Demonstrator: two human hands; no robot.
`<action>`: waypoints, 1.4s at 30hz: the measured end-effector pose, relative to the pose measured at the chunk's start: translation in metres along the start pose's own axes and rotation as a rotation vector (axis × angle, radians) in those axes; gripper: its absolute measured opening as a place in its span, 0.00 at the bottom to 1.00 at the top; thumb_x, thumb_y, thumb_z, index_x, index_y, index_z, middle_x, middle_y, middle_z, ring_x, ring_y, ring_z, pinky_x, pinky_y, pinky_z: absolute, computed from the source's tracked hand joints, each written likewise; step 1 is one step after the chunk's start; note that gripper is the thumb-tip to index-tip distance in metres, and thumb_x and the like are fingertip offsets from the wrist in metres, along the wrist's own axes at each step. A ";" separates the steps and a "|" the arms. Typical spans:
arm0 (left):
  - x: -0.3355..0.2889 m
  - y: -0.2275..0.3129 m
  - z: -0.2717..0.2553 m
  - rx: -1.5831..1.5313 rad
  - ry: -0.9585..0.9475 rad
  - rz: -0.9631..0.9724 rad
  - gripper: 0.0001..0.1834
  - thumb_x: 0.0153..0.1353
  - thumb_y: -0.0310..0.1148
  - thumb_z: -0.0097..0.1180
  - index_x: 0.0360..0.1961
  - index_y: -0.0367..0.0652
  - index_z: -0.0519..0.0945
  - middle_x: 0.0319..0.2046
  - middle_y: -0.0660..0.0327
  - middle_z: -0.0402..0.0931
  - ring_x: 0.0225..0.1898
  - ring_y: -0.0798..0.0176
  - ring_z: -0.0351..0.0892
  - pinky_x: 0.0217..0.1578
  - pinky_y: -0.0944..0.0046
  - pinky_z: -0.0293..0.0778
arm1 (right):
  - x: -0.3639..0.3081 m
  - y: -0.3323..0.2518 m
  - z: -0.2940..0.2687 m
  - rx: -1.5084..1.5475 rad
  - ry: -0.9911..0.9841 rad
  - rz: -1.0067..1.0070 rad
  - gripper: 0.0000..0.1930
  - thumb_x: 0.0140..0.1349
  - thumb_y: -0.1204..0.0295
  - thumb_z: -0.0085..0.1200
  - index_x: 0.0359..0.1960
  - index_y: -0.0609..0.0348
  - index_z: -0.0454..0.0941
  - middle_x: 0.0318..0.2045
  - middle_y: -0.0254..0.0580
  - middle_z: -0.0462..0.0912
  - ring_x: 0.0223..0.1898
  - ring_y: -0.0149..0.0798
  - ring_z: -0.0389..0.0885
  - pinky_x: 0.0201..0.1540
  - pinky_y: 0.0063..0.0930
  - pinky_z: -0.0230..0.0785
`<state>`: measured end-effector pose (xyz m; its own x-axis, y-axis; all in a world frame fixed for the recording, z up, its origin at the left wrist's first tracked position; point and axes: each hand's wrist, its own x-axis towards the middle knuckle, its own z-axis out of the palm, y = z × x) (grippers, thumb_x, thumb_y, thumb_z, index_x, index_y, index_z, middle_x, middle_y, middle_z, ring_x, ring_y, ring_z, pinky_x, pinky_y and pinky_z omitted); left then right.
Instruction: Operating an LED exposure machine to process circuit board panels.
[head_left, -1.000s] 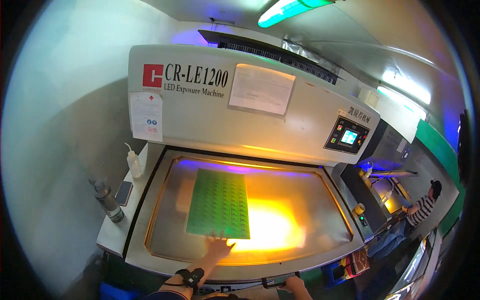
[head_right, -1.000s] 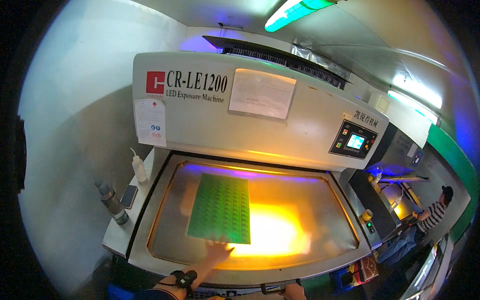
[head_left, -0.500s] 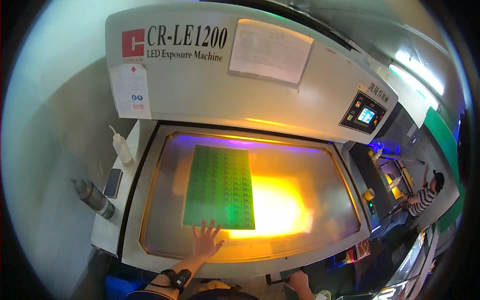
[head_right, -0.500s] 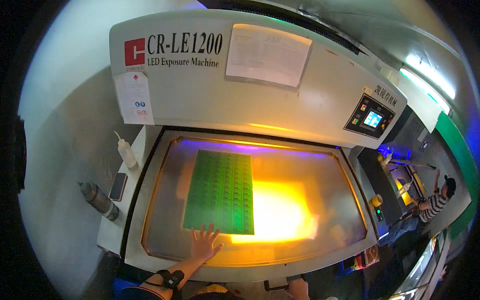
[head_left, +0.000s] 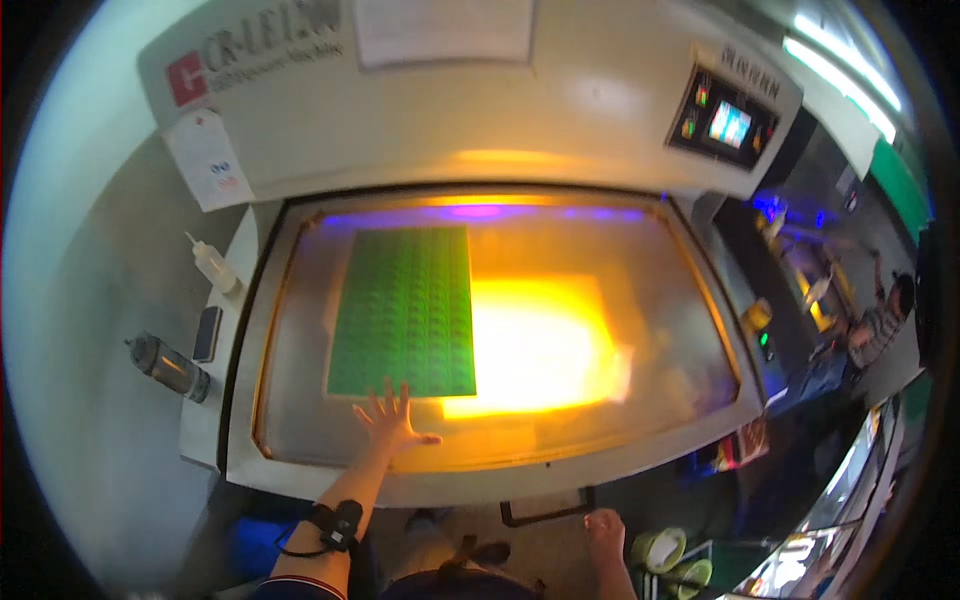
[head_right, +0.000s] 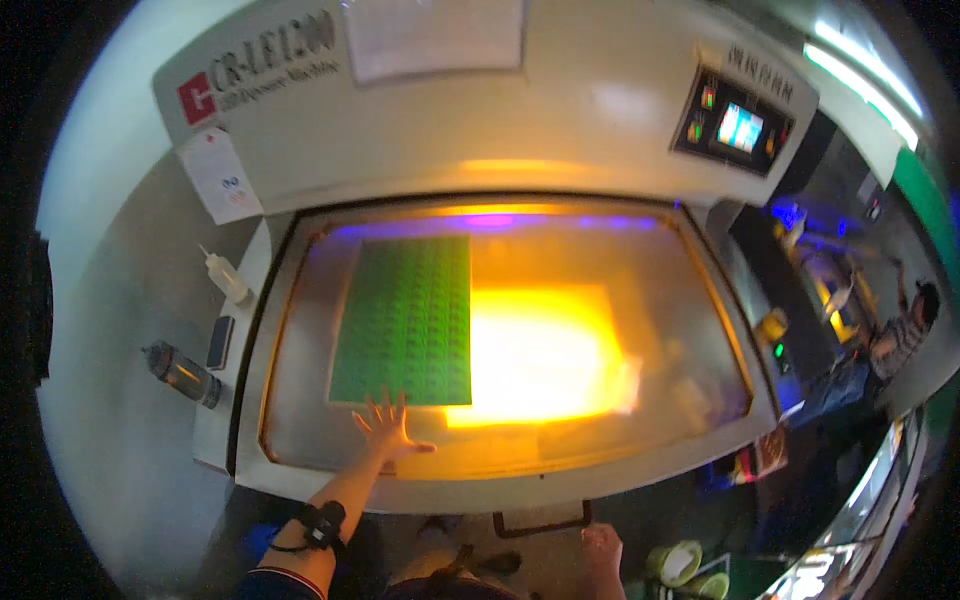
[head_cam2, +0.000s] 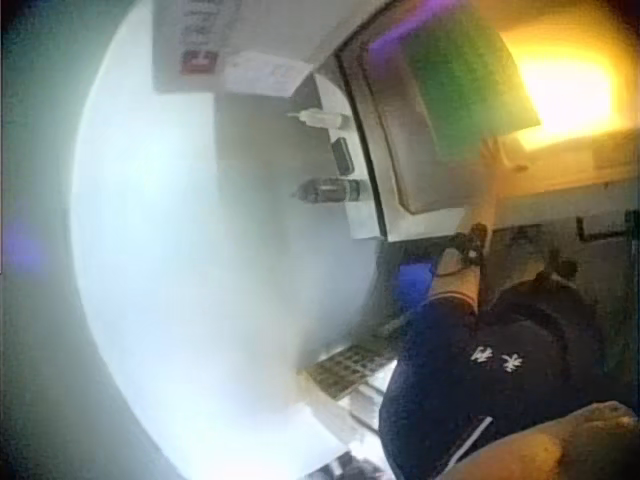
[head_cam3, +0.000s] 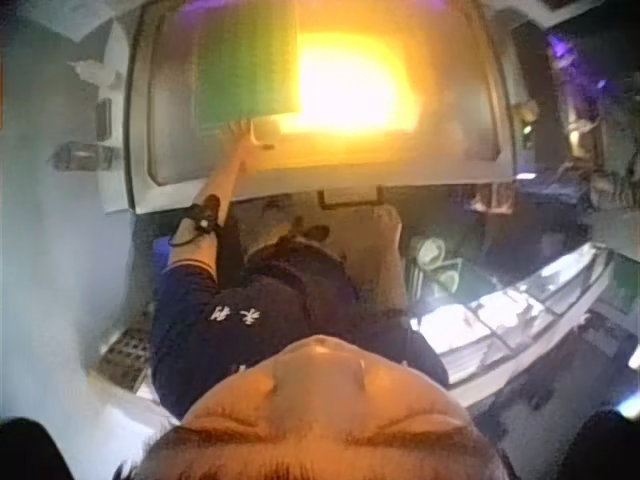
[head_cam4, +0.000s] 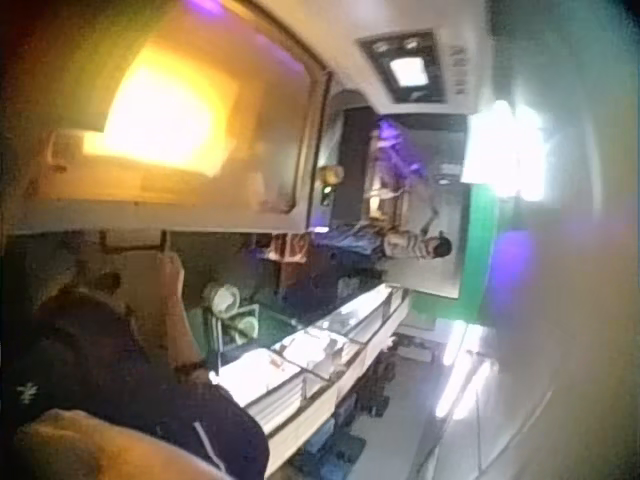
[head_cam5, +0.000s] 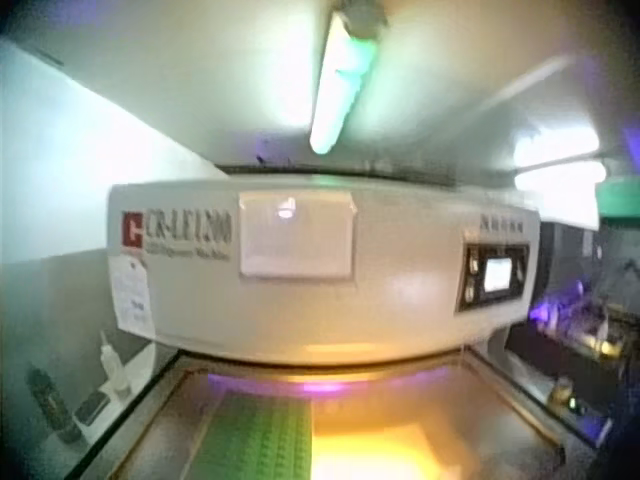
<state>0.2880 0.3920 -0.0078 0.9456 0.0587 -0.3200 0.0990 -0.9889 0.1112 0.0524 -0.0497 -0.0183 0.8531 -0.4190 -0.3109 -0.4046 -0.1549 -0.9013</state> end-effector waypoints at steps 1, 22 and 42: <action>0.002 0.005 -0.016 -0.009 -0.057 0.005 0.83 0.24 0.87 0.57 0.77 0.58 0.32 0.77 0.54 0.18 0.76 0.33 0.19 0.62 0.14 0.26 | 0.009 0.020 -0.006 -0.092 -0.051 0.023 0.08 0.62 0.68 0.58 0.35 0.61 0.77 0.29 0.35 0.81 0.34 0.31 0.78 0.40 0.27 0.72; 0.018 0.014 -0.033 0.040 -0.220 -0.055 0.88 0.18 0.80 0.69 0.76 0.64 0.25 0.76 0.58 0.11 0.75 0.34 0.11 0.62 0.16 0.28 | 0.106 0.068 0.174 -0.647 -0.295 -0.394 0.23 0.56 0.63 0.62 0.55 0.51 0.78 0.48 0.44 0.83 0.49 0.49 0.82 0.53 0.41 0.74; -0.009 0.014 -0.037 -0.085 -0.069 0.515 0.63 0.44 0.85 0.44 0.77 0.62 0.48 0.78 0.53 0.28 0.77 0.37 0.23 0.63 0.16 0.26 | -0.082 0.255 0.048 -0.681 -0.505 0.075 0.22 0.51 0.67 0.60 0.51 0.53 0.81 0.46 0.47 0.85 0.48 0.47 0.83 0.52 0.42 0.75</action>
<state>0.2924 0.3828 0.0318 0.8560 -0.4443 -0.2644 -0.3460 -0.8723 0.3455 -0.1046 -0.0118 -0.2367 0.7952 -0.0249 -0.6058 -0.4375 -0.7153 -0.5449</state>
